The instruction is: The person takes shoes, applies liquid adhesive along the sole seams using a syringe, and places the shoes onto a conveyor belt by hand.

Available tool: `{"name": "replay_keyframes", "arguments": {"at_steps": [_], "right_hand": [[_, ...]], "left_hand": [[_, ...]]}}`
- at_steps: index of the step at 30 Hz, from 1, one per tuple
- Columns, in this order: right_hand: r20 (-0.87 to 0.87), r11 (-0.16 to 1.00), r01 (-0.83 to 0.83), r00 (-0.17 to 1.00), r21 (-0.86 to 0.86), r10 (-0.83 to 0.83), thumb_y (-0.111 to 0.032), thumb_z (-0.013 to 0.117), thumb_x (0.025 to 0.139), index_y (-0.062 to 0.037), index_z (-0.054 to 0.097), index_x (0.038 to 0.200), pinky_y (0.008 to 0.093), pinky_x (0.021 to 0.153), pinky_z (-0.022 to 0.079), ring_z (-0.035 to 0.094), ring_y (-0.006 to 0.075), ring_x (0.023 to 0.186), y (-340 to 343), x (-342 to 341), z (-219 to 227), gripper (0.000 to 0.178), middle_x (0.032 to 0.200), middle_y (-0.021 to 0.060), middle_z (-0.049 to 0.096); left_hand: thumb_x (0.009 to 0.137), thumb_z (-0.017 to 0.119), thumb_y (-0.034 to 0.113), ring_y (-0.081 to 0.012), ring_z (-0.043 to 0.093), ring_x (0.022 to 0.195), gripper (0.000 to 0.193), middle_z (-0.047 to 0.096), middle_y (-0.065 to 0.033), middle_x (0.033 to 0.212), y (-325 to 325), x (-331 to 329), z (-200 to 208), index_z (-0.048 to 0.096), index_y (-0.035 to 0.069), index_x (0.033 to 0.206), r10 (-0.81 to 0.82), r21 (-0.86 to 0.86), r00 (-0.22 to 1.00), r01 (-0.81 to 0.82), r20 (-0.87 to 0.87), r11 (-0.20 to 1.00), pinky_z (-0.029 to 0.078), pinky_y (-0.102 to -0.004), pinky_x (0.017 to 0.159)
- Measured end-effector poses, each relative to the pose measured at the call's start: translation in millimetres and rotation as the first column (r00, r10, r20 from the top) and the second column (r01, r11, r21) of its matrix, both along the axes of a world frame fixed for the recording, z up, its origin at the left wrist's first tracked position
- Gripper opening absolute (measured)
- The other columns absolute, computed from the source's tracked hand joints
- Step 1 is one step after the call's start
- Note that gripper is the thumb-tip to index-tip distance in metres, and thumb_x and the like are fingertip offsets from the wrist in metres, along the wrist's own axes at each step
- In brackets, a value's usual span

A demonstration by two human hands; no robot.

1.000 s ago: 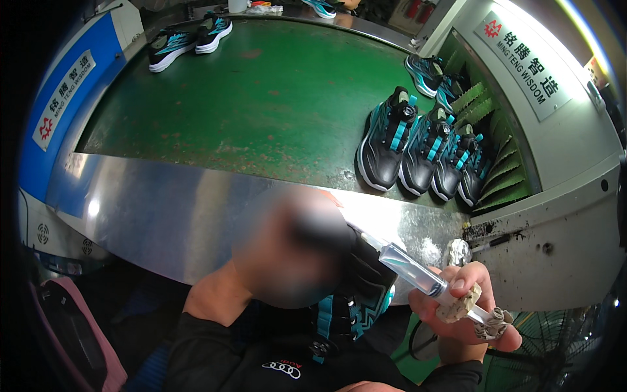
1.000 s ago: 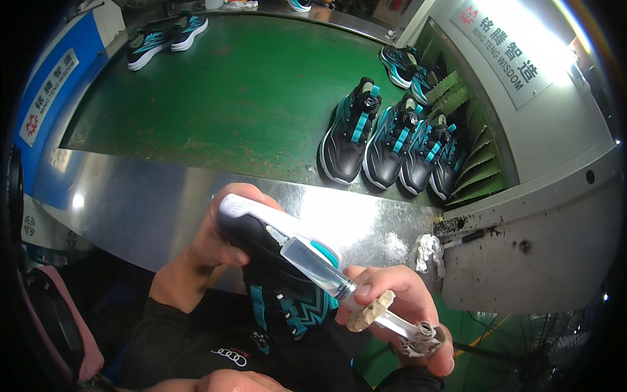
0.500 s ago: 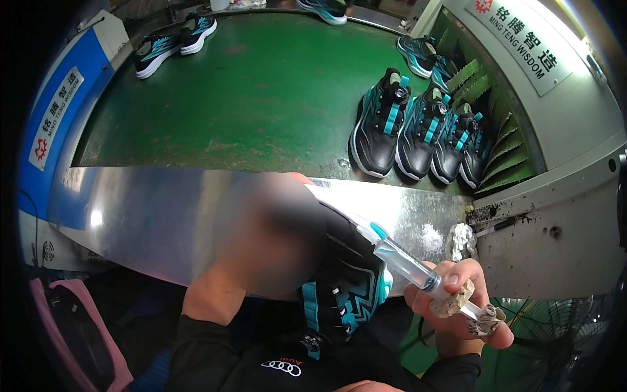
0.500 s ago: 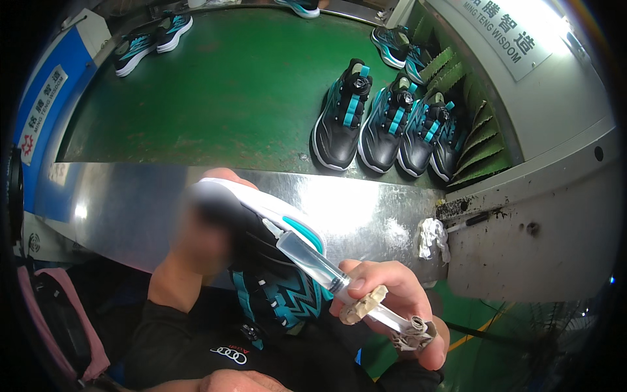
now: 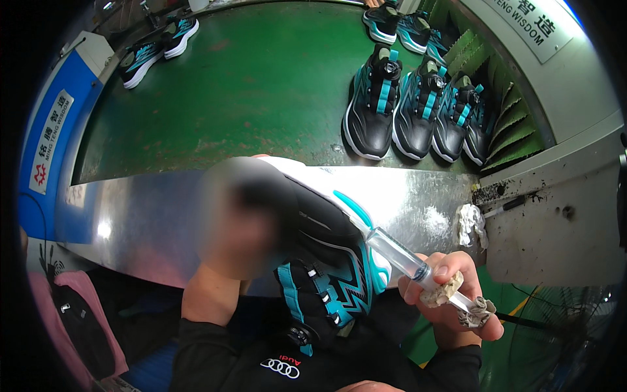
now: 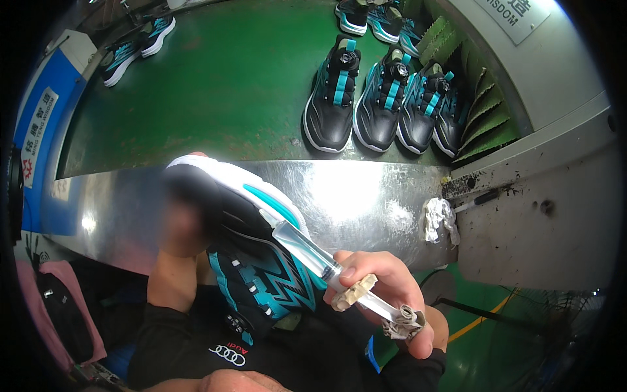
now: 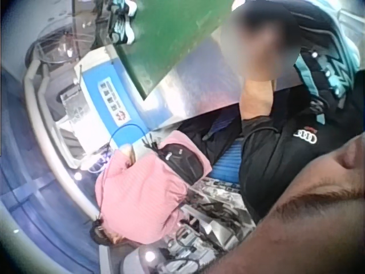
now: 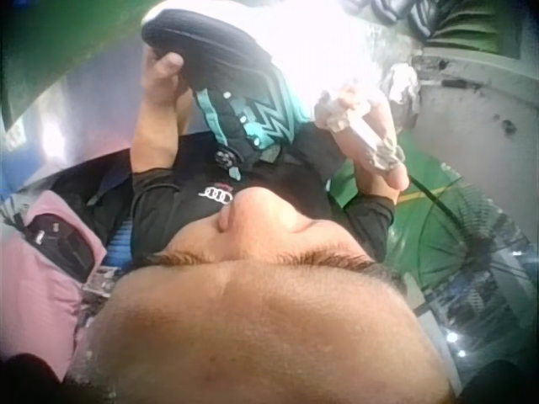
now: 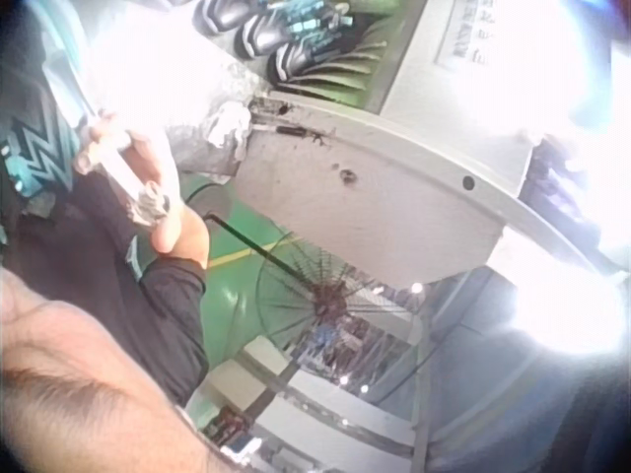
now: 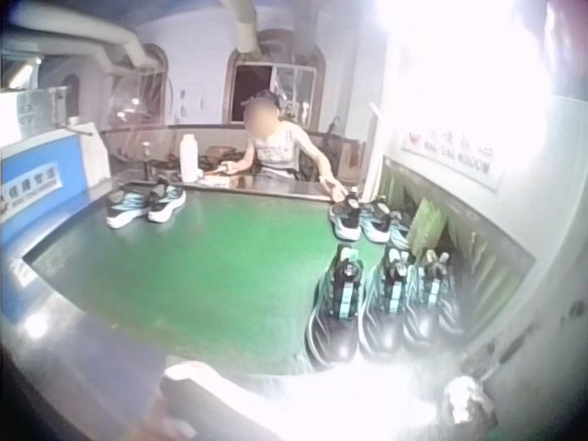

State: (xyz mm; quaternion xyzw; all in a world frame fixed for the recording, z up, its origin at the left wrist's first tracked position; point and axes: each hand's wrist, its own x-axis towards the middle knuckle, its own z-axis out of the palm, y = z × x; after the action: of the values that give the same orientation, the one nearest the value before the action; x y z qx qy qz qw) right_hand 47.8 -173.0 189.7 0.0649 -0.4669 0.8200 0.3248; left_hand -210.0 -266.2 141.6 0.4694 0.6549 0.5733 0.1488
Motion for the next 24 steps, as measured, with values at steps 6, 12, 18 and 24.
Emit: {"name": "replay_keyframes", "arguments": {"at_steps": [6,12,18,24], "right_hand": [[0.016,1.0,0.004,1.0,-0.004,-0.004,-0.067,0.07,0.062,0.008,0.041,0.12,0.0291,0.071,0.039,0.05,0.0207,0.089,1.9,5.3,-13.9,0.099,0.098,0.0169,0.054],[-0.017,1.0,0.004,1.0,-0.02,-0.004,-0.065,0.072,0.061,0.0097,0.041,0.119,0.0286,0.072,0.038,0.05,0.0203,0.088,-0.4,6.9,-24.3,0.1,0.096,0.0165,0.054],[0.011,0.999,0.027,1.0,-0.042,-0.027,-0.064,0.072,0.062,0.0103,0.04,0.12,0.0281,0.075,0.037,0.05,0.0196,0.089,-2.9,14.9,-35.4,0.099,0.098,0.0166,0.054],[0.044,0.998,0.015,0.999,-0.067,-0.012,-0.062,0.073,0.062,0.0103,0.04,0.121,0.0277,0.077,0.037,0.051,0.0198,0.091,-6.3,23.5,-40.3,0.099,0.1,0.0167,0.053]], "left_hand": [[0.081,0.059,0.004,-0.0261,0.062,0.092,0.027,0.062,-0.0156,0.1,1.8,-13.7,-8.0,0.058,-0.001,0.108,-0.01,-0.039,0.569,-0.039,-0.822,0.998,0.05,-0.0365,0.084],[0.086,0.055,0.015,-0.025,0.053,0.11,0.04,0.053,-0.0161,0.12,-12.7,-43.2,-69.2,0.048,0.0,0.123,-0.016,-0.054,0.983,0.006,-0.185,0.999,0.043,-0.0374,0.095],[0.084,0.058,0.021,-0.0257,0.053,0.111,0.052,0.052,-0.0156,0.123,5.5,-13.3,-34.7,0.042,0.0,0.129,-0.375,0.394,0.611,0.112,0.697,0.912,0.043,-0.0377,0.096],[0.082,0.062,0.026,-0.0268,0.056,0.108,0.062,0.054,-0.0151,0.122,16.0,-9.1,-21.4,0.038,0.0,0.132,-0.52,0.494,0.401,0.175,0.754,0.852,0.046,-0.0378,0.094]]}}
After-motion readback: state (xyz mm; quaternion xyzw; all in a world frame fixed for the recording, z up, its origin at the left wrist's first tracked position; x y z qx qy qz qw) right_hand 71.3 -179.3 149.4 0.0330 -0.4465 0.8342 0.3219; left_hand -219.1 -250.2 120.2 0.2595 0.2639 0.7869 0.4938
